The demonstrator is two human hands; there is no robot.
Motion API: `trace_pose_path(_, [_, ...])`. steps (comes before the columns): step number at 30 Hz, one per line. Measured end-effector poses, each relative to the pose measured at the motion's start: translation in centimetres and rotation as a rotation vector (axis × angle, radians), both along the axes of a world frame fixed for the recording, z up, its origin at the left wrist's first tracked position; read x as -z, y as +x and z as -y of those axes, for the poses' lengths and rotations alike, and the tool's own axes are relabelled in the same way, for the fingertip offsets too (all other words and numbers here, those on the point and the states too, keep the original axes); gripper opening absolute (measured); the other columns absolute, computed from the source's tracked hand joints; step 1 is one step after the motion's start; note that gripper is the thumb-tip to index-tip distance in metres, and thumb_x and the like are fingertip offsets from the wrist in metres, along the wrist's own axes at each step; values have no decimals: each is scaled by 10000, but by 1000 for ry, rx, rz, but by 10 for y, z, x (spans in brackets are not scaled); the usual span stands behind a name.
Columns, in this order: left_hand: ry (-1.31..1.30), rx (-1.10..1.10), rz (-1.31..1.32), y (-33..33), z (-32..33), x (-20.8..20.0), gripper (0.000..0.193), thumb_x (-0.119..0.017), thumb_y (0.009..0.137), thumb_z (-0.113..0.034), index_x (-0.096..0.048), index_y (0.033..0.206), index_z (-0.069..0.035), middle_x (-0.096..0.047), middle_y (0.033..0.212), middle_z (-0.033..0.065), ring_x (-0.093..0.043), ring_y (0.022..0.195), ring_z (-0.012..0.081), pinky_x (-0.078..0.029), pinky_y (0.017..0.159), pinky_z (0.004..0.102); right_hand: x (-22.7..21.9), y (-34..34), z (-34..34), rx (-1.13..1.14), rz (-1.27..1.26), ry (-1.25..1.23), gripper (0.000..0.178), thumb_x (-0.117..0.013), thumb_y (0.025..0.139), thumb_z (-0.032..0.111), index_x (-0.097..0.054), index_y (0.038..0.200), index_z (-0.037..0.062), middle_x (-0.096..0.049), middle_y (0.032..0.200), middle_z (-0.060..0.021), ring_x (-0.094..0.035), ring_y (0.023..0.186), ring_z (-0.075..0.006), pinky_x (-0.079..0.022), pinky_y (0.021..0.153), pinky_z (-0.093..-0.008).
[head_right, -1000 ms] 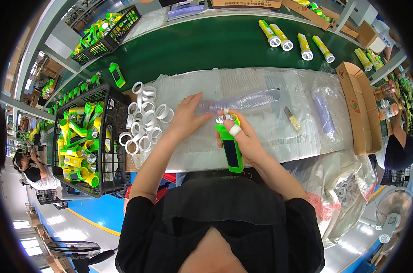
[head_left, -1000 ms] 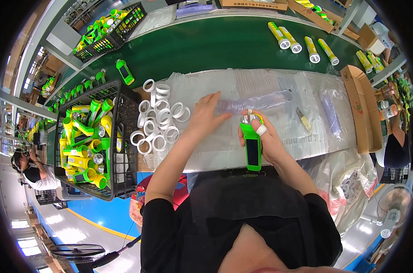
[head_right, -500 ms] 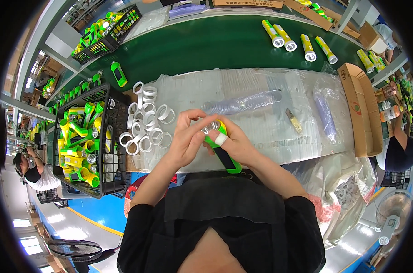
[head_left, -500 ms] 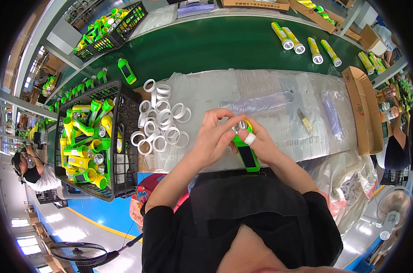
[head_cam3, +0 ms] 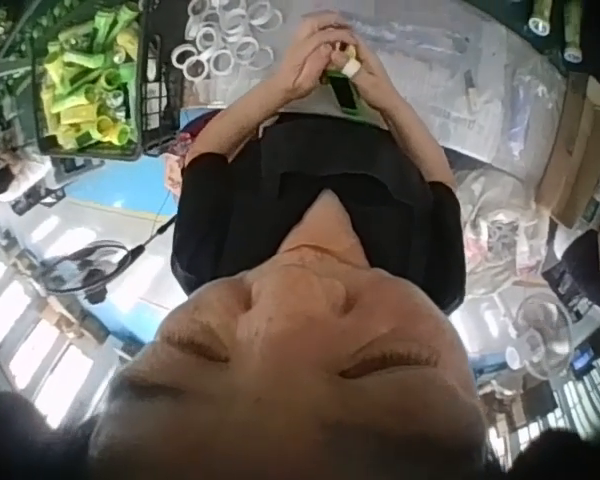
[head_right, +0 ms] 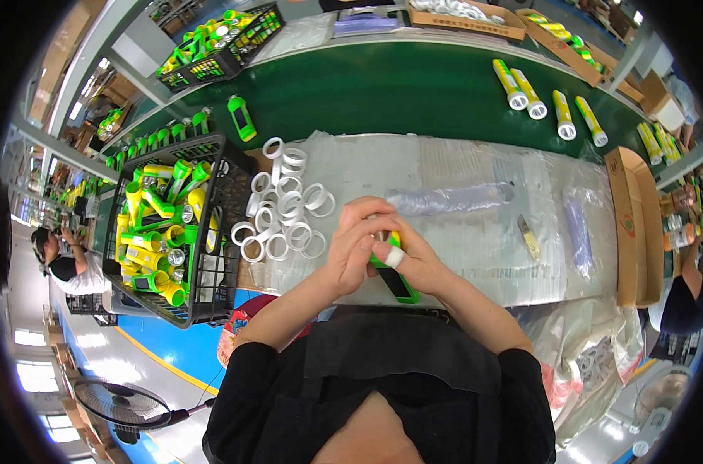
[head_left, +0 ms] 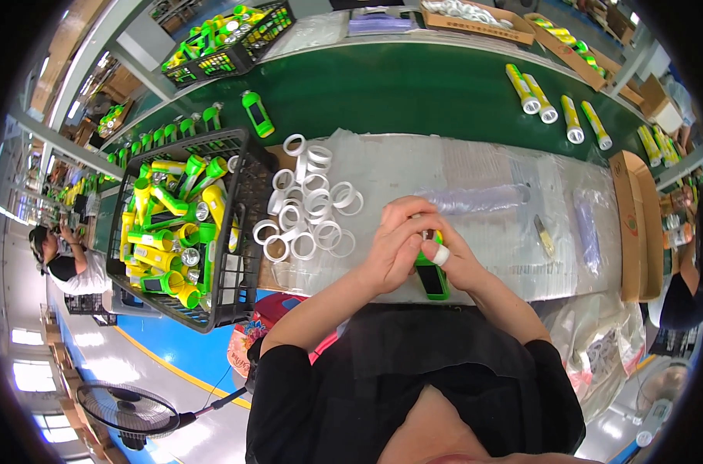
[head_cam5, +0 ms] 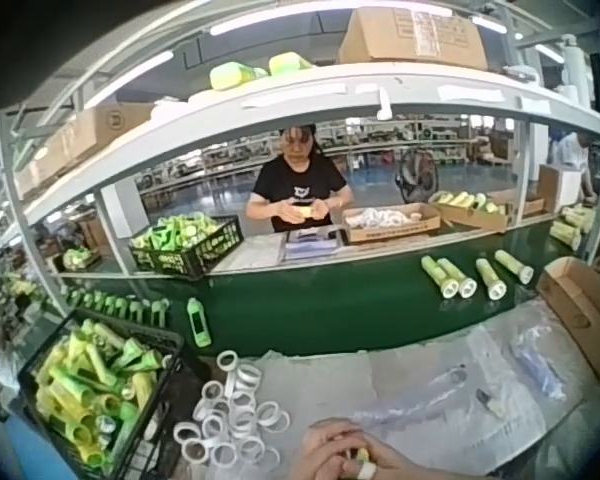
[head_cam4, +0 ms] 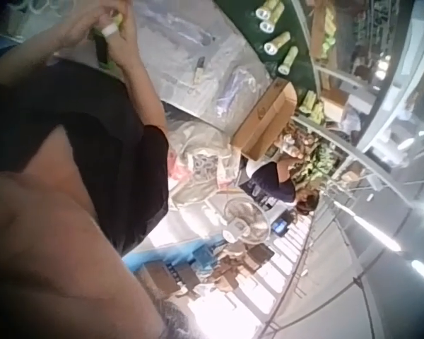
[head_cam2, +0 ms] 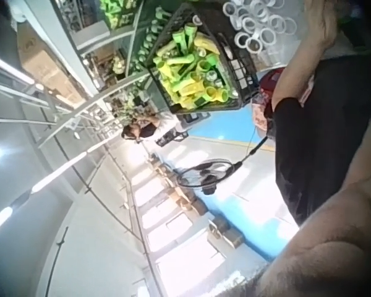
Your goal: Assembling plastic flashlight components by attaching reflectors, rings, and lenses to the main body.
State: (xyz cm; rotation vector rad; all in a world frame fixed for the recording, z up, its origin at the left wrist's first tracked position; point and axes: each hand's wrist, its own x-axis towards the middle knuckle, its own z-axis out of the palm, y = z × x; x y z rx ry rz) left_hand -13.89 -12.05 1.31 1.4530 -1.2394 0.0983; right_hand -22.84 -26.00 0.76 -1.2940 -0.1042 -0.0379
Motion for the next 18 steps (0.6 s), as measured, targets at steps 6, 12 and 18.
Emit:
trace_pose_path(6, [242,-698,202,142,-1,-9,489,-610,941,-392,-570,1286,-48,-507,1349,229,-485,1225,403,-446,990,457,8,27,18,216,181,-17,482,-602,945,435,-457,1228,72,-587,821,-100,-575,679,-165,-472,621,-308])
trace_pose_path(12, [1226,-813,40,267,-60,18,547,-712,801,-475,-672,1159,-63,-704,1066,158,-664,1024,321,-517,910,406,10,37,22,192,218,49,340,-600,954,205,-468,1235,65,-572,876,-64,-581,725,-137,-499,664,-298])
trace_pose_path(18, [1129,-769,35,274,-73,28,332,-702,829,-321,-687,1041,-66,-708,1010,157,-688,914,322,-537,845,403,13,43,23,196,241,-14,453,-625,945,365,-454,1241,66,-584,877,-88,-579,715,-155,-488,627,-302])
